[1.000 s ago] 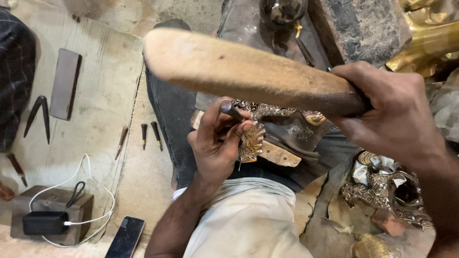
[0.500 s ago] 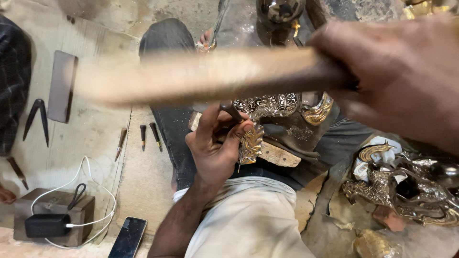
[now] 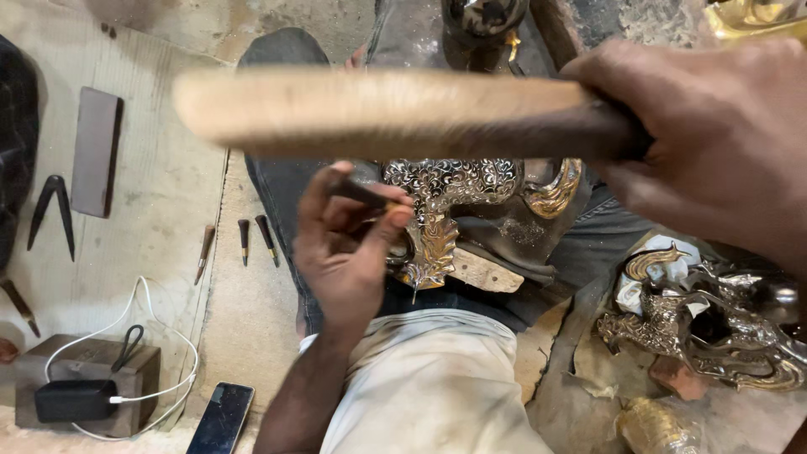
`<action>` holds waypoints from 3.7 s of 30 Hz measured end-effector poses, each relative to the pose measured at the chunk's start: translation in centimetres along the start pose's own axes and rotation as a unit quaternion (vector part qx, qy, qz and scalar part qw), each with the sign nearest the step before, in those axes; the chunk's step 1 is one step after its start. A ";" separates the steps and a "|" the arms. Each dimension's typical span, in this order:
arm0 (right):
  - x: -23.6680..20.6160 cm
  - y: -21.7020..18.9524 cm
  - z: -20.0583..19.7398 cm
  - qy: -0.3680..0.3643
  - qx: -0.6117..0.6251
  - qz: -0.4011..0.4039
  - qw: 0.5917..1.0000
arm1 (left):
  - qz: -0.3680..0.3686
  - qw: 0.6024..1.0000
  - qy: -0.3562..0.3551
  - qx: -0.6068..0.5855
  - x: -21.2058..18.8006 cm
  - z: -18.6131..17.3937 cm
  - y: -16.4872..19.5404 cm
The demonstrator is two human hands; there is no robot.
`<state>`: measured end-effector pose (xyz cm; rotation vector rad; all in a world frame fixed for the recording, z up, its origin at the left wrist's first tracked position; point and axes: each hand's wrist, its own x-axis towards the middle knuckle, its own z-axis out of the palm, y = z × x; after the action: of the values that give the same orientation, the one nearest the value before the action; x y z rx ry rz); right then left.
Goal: The person sits on the floor with an ornate brass figurine on their lap, holds a chisel against its surface, and strikes the chisel with a wooden mallet, repeatedly repositioning the chisel to work different spots. They briefly set the figurine aside, pick up another brass piece, and resume chiseling.
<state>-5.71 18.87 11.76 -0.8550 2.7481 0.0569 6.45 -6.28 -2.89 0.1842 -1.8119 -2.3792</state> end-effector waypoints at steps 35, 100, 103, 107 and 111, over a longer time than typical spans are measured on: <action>0.9 -2.1 -2.5 -0.064 -0.122 -0.039 0.990 | 0.076 0.993 -0.052 0.079 -1.4 0.9 -0.9; -10.1 0.8 10.7 0.211 0.422 0.058 0.880 | -0.075 0.991 -0.107 0.041 0.6 0.7 1.2; -9.2 1.0 9.1 0.165 0.406 0.044 0.898 | -0.015 0.989 -0.129 0.067 0.6 0.5 0.5; -8.0 0.8 6.6 0.071 0.309 0.050 0.947 | 0.010 0.986 -0.140 0.085 0.6 -0.3 0.2; -6.3 0.3 4.6 0.056 0.299 0.044 0.952 | 0.030 0.987 -0.136 0.078 0.6 -0.4 -0.2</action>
<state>0.16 23.14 8.88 -0.5735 2.6503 -0.7855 5.95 -6.71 -3.24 -0.1869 -2.0890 -2.3144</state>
